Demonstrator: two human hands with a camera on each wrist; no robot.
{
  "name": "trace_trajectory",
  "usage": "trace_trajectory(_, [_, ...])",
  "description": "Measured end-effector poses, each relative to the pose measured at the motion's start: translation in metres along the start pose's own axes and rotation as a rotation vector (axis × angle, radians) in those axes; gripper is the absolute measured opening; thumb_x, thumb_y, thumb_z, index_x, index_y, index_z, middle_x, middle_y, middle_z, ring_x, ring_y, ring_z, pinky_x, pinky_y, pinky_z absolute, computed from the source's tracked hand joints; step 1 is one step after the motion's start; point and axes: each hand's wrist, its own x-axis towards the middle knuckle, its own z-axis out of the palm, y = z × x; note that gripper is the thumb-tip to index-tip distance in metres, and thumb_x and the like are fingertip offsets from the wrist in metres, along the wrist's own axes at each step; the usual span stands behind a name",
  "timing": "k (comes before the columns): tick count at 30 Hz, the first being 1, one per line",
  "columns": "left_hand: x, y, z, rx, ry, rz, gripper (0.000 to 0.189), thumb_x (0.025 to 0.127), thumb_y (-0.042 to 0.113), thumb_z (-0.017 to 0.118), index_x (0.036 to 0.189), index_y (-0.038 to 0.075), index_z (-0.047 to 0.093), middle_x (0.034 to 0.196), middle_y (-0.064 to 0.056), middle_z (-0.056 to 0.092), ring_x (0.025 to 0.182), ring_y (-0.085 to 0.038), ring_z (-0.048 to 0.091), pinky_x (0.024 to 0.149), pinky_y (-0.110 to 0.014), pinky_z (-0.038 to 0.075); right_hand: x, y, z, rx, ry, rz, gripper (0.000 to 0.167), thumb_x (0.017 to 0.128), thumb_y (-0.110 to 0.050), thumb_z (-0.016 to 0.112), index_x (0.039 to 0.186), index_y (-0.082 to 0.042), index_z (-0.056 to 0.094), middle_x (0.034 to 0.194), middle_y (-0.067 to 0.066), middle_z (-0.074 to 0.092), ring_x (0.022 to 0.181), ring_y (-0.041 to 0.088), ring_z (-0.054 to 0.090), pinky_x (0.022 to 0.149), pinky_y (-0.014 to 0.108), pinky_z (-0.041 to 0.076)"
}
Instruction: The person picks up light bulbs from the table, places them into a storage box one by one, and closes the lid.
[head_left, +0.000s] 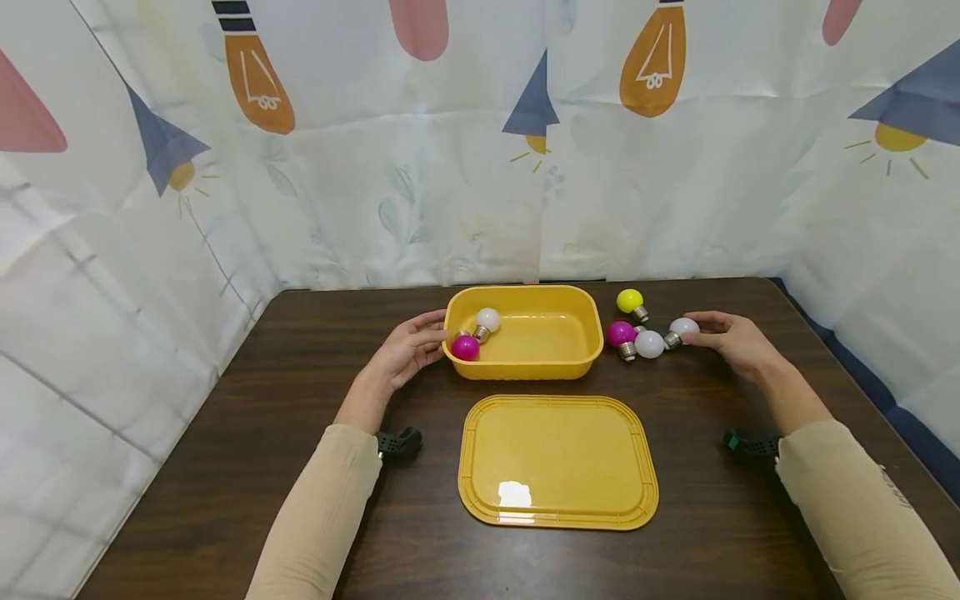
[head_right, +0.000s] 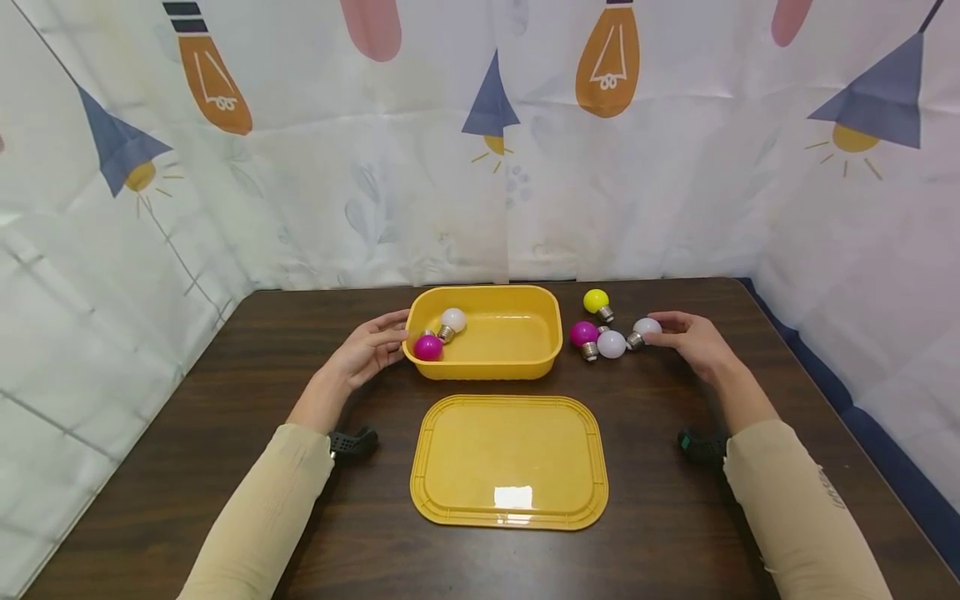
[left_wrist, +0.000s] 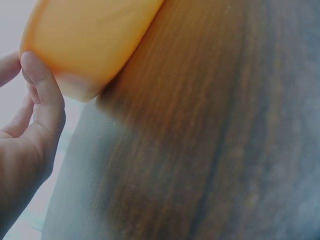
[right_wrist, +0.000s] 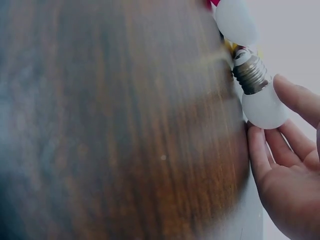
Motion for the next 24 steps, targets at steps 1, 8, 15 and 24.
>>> trace_trajectory(1, [-0.0002, 0.0001, 0.0001, -0.001, 0.000, -0.001, 0.053, 0.105, 0.002, 0.058, 0.154, 0.003, 0.041, 0.136, -0.021, 0.054, 0.090, -0.016, 0.067, 0.080, -0.026, 0.057, -0.0006, -0.0001, -0.0004, -0.007, 0.002, 0.001, 0.080, 0.096, -0.040, 0.074, 0.156, 0.000, 0.038, 0.149, 0.020, 0.044, 0.125, 0.022, 0.045, 0.116, 0.053, 0.032])
trace_trajectory(8, [-0.0010, 0.0006, 0.0007, 0.000, -0.001, -0.004, 0.054, 0.104, 0.002, 0.058, 0.155, 0.003, 0.040, 0.139, -0.023, 0.053, 0.092, -0.017, 0.067, 0.081, -0.026, 0.057, -0.0054, -0.0030, -0.0026, -0.016, -0.001, 0.011, 0.082, 0.096, -0.045, 0.072, 0.156, -0.001, 0.038, 0.152, 0.019, 0.040, 0.127, 0.025, 0.044, 0.110, 0.042, 0.040])
trace_trajectory(15, [-0.0032, -0.0004, -0.0010, 0.002, 0.007, -0.007, 0.054, 0.104, 0.002, 0.058, 0.155, 0.003, 0.039, 0.143, -0.024, 0.050, 0.095, -0.018, 0.067, 0.083, -0.026, 0.057, -0.0058, -0.0073, -0.0041, 0.016, -0.019, -0.009, 0.081, 0.097, -0.043, 0.072, 0.156, -0.001, 0.038, 0.153, 0.018, 0.035, 0.120, 0.015, 0.049, 0.098, 0.025, 0.047])
trace_trajectory(24, [-0.0012, -0.0009, -0.0005, 0.011, 0.011, -0.001, 0.053, 0.104, 0.003, 0.059, 0.154, 0.004, 0.041, 0.141, -0.022, 0.053, 0.094, -0.017, 0.067, 0.083, -0.026, 0.057, -0.0093, -0.0074, -0.0091, 0.149, -0.022, -0.055, 0.077, 0.097, -0.027, 0.075, 0.154, 0.006, 0.034, 0.135, 0.004, 0.045, 0.103, -0.006, 0.061, 0.094, 0.018, 0.050])
